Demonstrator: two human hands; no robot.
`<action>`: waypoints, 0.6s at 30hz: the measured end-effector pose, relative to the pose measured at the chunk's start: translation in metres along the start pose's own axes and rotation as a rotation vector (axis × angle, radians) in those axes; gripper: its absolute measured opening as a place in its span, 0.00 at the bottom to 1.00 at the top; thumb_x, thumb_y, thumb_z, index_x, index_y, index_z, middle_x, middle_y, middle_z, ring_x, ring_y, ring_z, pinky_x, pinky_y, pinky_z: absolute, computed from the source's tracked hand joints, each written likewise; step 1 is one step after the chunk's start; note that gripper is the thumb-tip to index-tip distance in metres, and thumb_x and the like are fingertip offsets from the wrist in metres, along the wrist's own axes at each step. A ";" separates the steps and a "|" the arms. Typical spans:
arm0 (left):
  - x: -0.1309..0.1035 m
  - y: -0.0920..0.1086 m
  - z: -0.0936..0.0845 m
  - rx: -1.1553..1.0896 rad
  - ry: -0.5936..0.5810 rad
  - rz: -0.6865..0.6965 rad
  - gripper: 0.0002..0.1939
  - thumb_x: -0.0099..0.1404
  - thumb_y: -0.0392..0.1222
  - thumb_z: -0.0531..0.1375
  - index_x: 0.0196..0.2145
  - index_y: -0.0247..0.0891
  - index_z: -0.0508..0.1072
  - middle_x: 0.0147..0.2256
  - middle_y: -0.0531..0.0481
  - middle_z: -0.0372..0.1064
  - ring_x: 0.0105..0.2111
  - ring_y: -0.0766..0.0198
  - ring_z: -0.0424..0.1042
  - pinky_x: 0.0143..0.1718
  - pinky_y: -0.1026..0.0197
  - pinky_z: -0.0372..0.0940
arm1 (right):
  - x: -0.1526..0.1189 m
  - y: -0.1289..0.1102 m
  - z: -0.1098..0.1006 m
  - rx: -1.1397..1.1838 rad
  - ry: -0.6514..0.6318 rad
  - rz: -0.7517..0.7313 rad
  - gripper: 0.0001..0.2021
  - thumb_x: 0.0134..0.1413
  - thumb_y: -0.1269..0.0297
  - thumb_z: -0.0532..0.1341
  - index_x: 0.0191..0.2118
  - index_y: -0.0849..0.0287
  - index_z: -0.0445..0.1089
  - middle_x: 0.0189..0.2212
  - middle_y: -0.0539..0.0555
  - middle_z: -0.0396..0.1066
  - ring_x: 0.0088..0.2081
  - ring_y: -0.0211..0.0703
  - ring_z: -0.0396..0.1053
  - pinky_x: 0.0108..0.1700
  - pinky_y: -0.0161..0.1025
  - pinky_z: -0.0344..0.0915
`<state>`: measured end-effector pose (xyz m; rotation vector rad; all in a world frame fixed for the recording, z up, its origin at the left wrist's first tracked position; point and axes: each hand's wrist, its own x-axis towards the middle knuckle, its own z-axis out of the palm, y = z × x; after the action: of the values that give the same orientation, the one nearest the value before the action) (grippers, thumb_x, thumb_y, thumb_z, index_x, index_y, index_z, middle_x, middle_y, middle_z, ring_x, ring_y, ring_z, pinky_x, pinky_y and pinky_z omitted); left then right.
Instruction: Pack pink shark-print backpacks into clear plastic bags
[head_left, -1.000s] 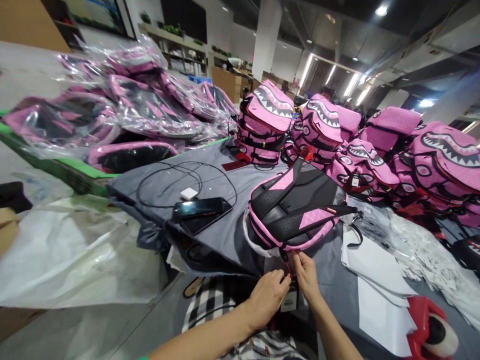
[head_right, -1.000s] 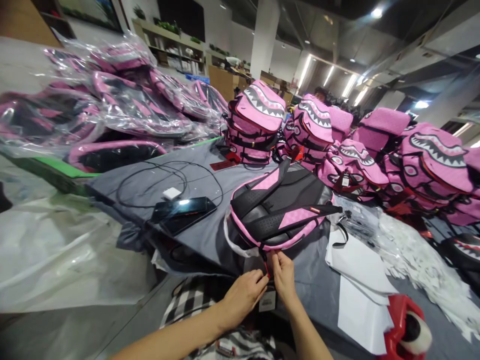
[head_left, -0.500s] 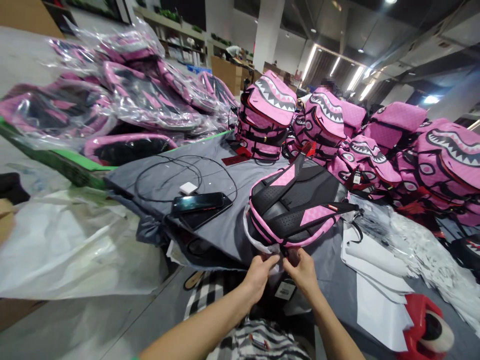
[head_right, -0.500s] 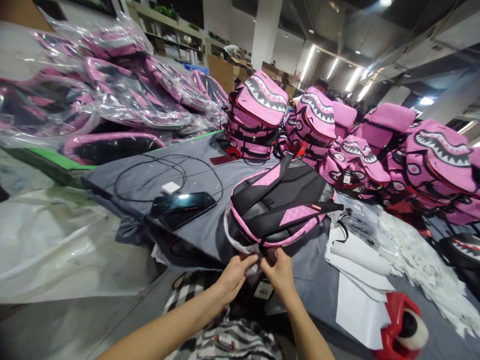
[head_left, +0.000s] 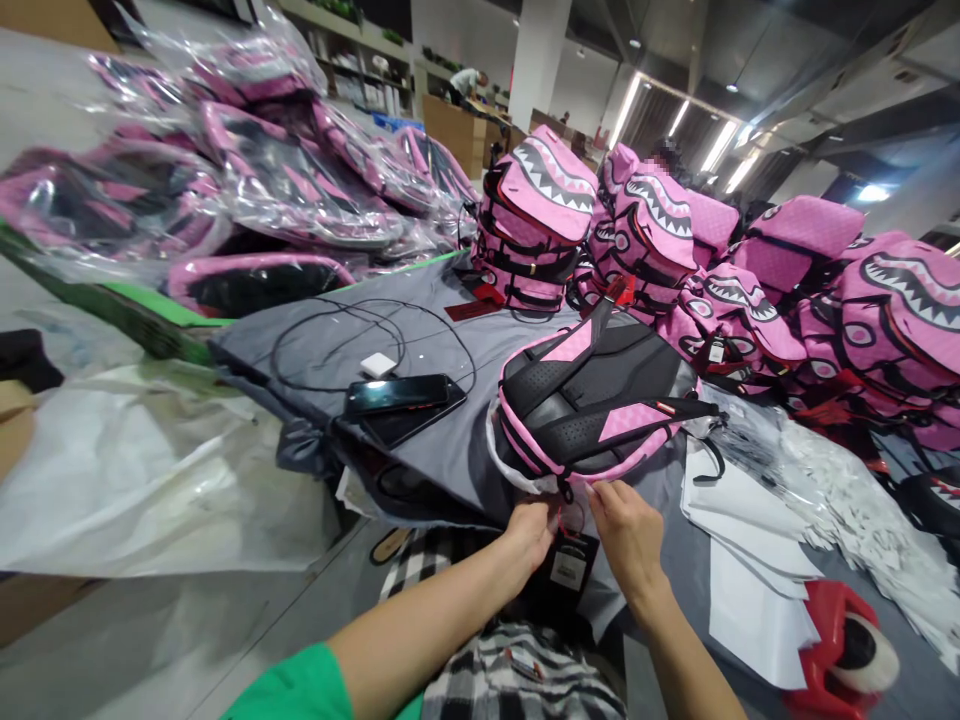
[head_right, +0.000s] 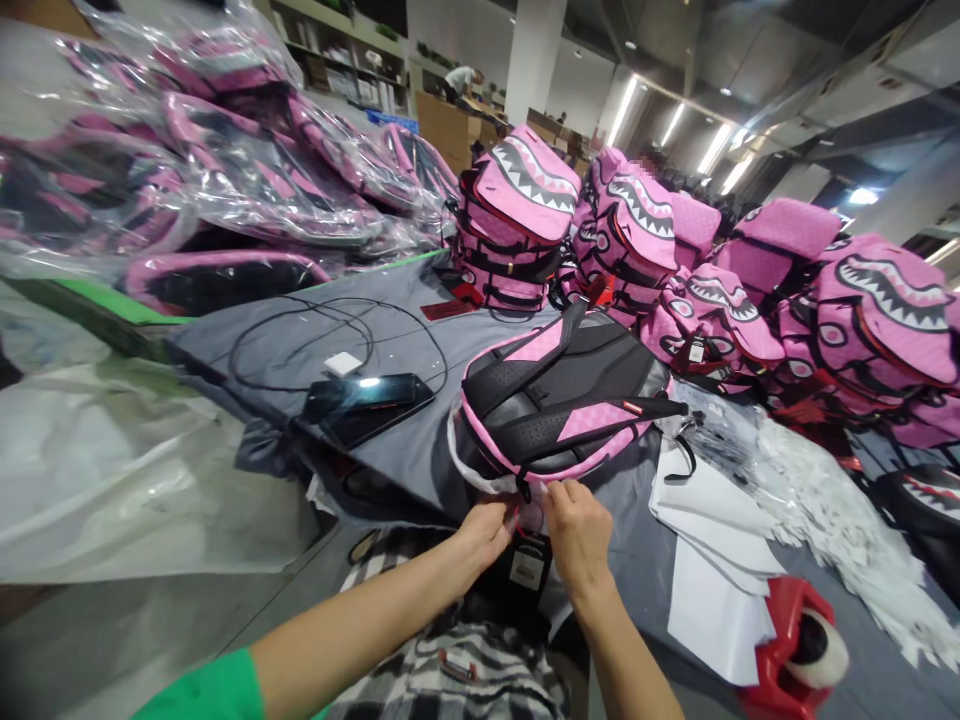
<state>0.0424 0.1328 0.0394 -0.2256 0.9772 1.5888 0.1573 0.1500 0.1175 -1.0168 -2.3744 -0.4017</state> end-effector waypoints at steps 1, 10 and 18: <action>-0.003 0.001 -0.002 -0.011 -0.009 0.008 0.08 0.45 0.26 0.66 0.22 0.35 0.73 0.22 0.49 0.73 0.22 0.65 0.71 0.29 0.63 0.67 | 0.004 -0.008 -0.004 -0.037 0.021 -0.021 0.16 0.69 0.65 0.54 0.30 0.57 0.75 0.24 0.51 0.72 0.27 0.37 0.67 0.30 0.35 0.52; -0.023 0.005 -0.019 0.000 -0.082 0.094 0.15 0.36 0.43 0.72 0.22 0.34 0.74 0.20 0.54 0.70 0.23 0.68 0.66 0.29 0.64 0.61 | -0.002 -0.047 0.025 -0.028 -0.052 -0.072 0.13 0.65 0.74 0.55 0.29 0.56 0.69 0.25 0.51 0.66 0.29 0.41 0.63 0.30 0.38 0.53; -0.031 0.016 -0.021 0.068 -0.130 0.115 0.13 0.39 0.45 0.70 0.20 0.34 0.75 0.22 0.51 0.73 0.25 0.65 0.69 0.30 0.63 0.63 | -0.036 -0.044 0.032 0.025 -0.056 -0.106 0.08 0.65 0.74 0.56 0.45 0.60 0.71 0.41 0.57 0.75 0.37 0.46 0.65 0.37 0.42 0.58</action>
<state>0.0292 0.0966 0.0524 -0.0191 0.9548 1.6499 0.1344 0.1139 0.0677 -0.9046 -2.4850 -0.3865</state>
